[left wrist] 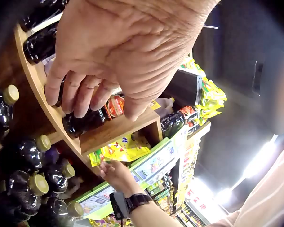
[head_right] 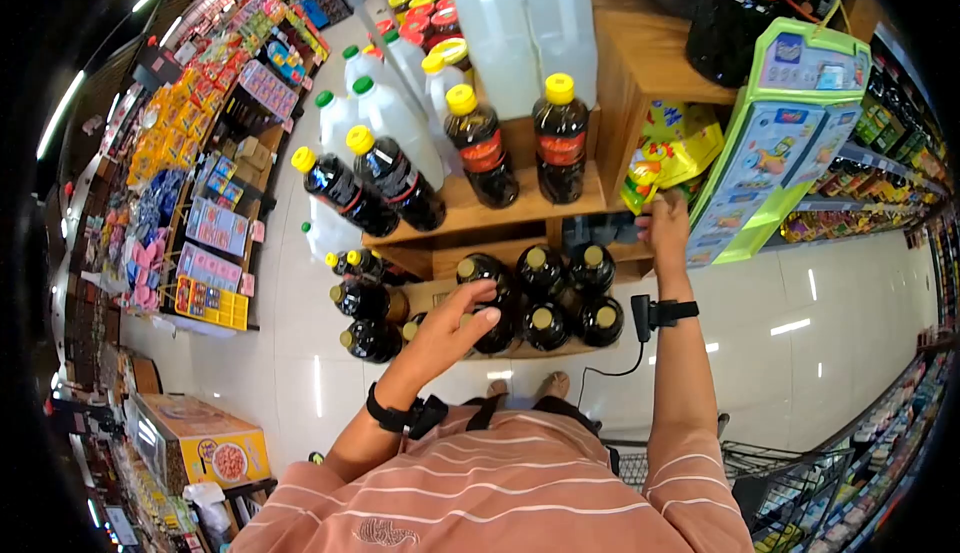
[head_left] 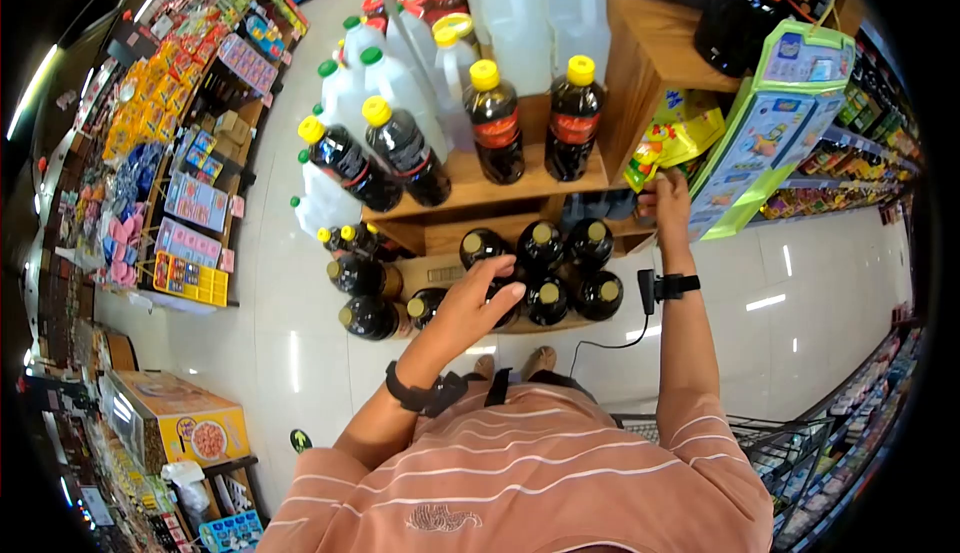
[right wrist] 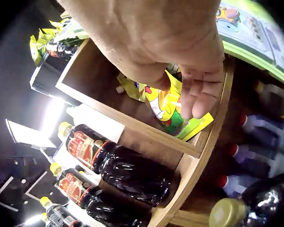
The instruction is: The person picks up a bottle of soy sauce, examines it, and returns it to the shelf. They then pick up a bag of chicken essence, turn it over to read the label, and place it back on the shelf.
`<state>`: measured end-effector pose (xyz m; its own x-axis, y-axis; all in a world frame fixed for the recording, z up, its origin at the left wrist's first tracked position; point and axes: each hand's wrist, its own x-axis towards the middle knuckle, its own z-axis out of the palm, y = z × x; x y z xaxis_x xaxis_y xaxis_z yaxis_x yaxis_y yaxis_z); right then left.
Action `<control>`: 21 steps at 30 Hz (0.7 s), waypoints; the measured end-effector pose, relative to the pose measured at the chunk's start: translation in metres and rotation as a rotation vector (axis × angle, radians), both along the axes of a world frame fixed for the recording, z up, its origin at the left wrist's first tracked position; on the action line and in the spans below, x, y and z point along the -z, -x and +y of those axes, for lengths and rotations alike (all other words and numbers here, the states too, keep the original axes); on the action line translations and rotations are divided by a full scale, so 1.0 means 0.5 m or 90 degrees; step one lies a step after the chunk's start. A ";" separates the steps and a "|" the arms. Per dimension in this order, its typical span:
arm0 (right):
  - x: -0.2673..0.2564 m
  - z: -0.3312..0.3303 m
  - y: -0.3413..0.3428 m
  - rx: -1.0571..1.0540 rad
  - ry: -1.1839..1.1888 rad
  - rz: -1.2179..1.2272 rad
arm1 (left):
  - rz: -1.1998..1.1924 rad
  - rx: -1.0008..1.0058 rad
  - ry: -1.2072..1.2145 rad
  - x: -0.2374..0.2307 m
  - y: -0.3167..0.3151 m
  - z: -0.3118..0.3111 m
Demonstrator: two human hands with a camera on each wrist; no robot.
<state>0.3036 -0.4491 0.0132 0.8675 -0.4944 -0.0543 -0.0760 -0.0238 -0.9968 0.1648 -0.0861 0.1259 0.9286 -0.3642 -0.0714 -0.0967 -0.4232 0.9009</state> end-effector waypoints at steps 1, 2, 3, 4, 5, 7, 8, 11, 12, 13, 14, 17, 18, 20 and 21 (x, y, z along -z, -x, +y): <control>0.007 -0.005 0.019 -0.010 -0.011 0.008 | -0.024 0.000 0.000 0.003 0.002 0.006; -0.004 0.001 0.048 -0.015 -0.027 0.018 | -0.025 0.008 0.004 0.002 0.003 0.013; -0.015 0.007 0.079 -0.019 -0.040 0.027 | -0.028 0.017 0.010 -0.002 0.005 0.018; -0.005 0.003 0.106 -0.018 -0.018 0.019 | -0.014 0.016 0.038 -0.002 0.007 0.022; -0.003 0.001 0.137 -0.011 -0.023 0.025 | -0.013 0.037 0.052 0.006 0.011 0.026; -0.006 0.006 0.204 0.003 -0.046 0.023 | -0.023 0.080 0.068 0.017 0.008 0.042; -0.011 0.011 0.236 0.015 -0.042 0.029 | -0.038 0.128 0.027 0.005 0.006 0.053; -0.006 0.034 0.354 0.071 -0.043 0.020 | -0.041 0.206 0.027 -0.005 0.014 0.091; 0.005 0.043 0.390 0.102 -0.058 0.035 | -0.031 0.222 0.028 0.002 0.015 0.108; 0.017 0.053 0.428 0.129 -0.069 0.053 | -0.019 0.233 0.033 0.010 0.021 0.125; 0.029 0.068 0.465 0.149 -0.069 0.075 | -0.022 0.252 0.038 0.011 0.024 0.145; 0.100 0.092 0.588 0.183 -0.077 0.129 | 0.014 0.281 0.084 0.014 0.034 0.198; 0.126 0.103 0.628 0.197 -0.062 0.156 | 0.016 0.293 0.070 0.014 0.037 0.213; 0.185 0.122 0.713 0.228 -0.032 0.208 | 0.033 0.313 0.080 0.017 0.044 0.239; 0.268 0.092 0.775 0.221 -0.022 0.228 | 0.037 0.324 0.083 0.017 0.045 0.249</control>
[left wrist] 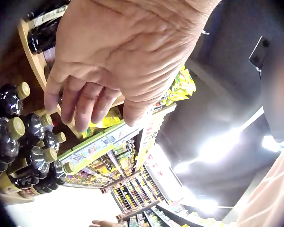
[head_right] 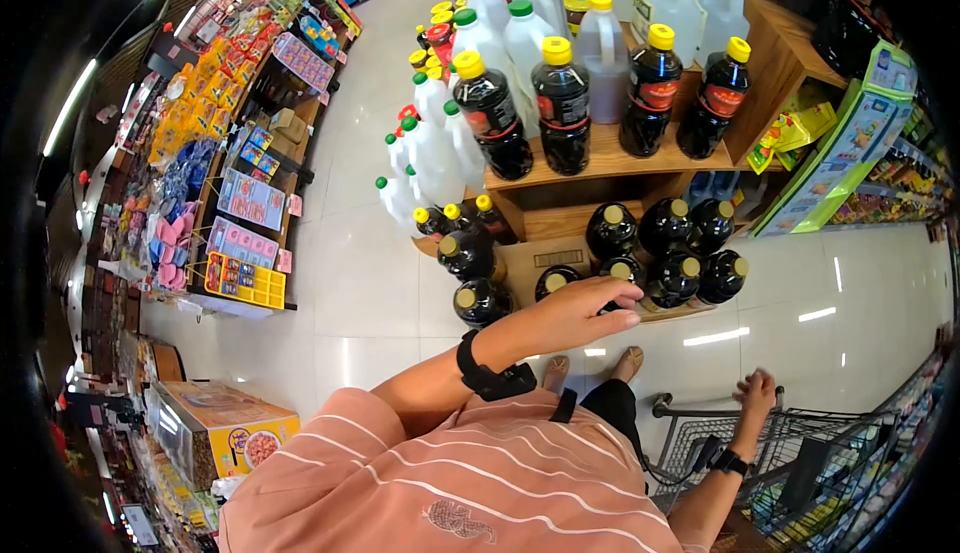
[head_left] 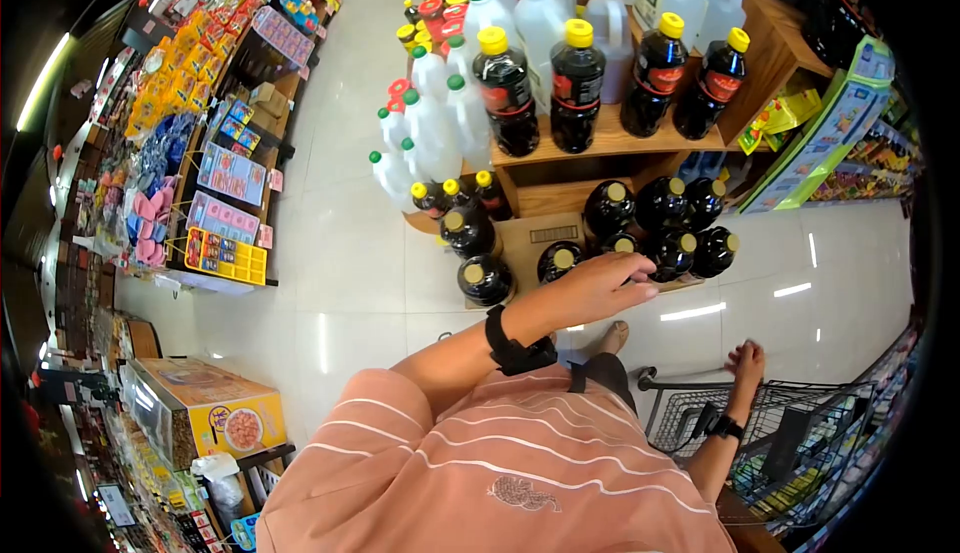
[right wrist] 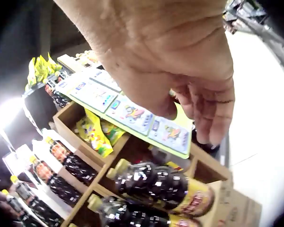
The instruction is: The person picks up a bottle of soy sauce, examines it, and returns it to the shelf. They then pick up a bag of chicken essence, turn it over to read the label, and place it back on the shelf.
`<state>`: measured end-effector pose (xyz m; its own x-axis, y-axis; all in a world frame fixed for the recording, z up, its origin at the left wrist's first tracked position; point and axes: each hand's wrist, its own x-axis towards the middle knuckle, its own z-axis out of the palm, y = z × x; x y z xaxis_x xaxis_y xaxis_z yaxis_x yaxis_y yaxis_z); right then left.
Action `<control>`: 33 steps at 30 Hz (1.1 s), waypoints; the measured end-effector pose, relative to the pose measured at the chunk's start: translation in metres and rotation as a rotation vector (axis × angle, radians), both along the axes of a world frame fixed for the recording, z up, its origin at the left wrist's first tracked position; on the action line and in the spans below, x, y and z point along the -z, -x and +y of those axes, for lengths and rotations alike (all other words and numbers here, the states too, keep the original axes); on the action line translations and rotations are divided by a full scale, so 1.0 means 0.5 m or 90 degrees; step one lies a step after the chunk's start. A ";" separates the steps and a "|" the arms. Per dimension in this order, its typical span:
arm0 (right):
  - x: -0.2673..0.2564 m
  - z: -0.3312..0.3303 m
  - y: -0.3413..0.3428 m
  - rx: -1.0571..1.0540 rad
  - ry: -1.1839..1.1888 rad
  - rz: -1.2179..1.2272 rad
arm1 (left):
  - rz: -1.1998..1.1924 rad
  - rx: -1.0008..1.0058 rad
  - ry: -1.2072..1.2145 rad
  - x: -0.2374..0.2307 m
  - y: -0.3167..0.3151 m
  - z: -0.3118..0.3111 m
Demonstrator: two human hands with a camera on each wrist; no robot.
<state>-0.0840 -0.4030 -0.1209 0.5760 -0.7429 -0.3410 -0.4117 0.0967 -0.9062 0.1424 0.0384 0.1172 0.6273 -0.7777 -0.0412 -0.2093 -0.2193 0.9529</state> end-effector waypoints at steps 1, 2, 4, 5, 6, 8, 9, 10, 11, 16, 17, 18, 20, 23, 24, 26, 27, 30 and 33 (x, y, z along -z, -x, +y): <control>-0.006 0.030 0.041 -0.014 0.044 0.076 | -0.011 0.000 0.011 0.007 0.002 0.007; 0.065 -0.006 0.105 -0.092 0.131 0.115 | -0.015 0.009 0.011 0.007 0.006 0.015; 0.085 0.015 0.192 -0.270 0.418 0.250 | -0.034 0.014 0.006 -0.001 0.006 0.035; 0.099 0.052 0.224 -0.194 0.414 0.327 | -0.029 0.009 -0.002 -0.006 0.009 0.044; 0.112 0.065 0.262 -0.218 0.390 0.357 | -0.029 0.010 -0.006 -0.010 0.010 0.055; 0.098 0.130 0.282 -0.205 0.379 0.507 | -0.026 0.020 -0.009 -0.014 0.016 0.068; 0.110 0.151 0.302 -0.186 0.289 0.402 | -0.025 0.029 -0.001 -0.011 0.019 0.074; 0.113 0.168 0.305 -0.188 0.269 0.431 | -0.033 0.031 -0.008 -0.009 0.022 0.079; 0.114 0.194 0.313 -0.189 0.248 0.461 | -0.041 0.034 -0.016 -0.009 0.027 0.085; 0.167 0.217 0.352 -0.152 0.276 0.443 | -0.012 0.030 -0.052 -0.023 0.069 0.099; 0.167 0.215 0.350 -0.151 0.259 0.448 | -0.009 0.034 -0.050 -0.022 0.078 0.099; 0.166 0.212 0.350 -0.151 0.241 0.453 | -0.005 0.038 -0.050 -0.020 0.089 0.098; 0.146 0.210 0.348 -0.221 0.234 0.453 | -0.029 0.052 -0.053 -0.011 0.109 0.094; 0.072 0.263 0.318 -0.222 0.183 0.472 | -0.040 0.057 -0.066 -0.002 0.144 0.095; 0.085 0.259 0.322 -0.224 0.184 0.472 | -0.038 0.055 -0.071 0.001 0.157 0.099; 0.097 0.264 0.326 -0.232 0.200 0.471 | -0.038 0.062 -0.115 0.002 0.177 0.113; 0.101 0.266 0.329 -0.237 0.216 0.470 | -0.038 0.066 -0.135 0.002 0.187 0.121; 0.103 0.272 0.343 -0.252 0.235 0.470 | -0.051 0.061 -0.144 0.012 0.213 0.154; 0.106 0.295 0.347 -0.251 0.243 0.453 | -0.028 0.044 -0.153 0.022 0.238 0.181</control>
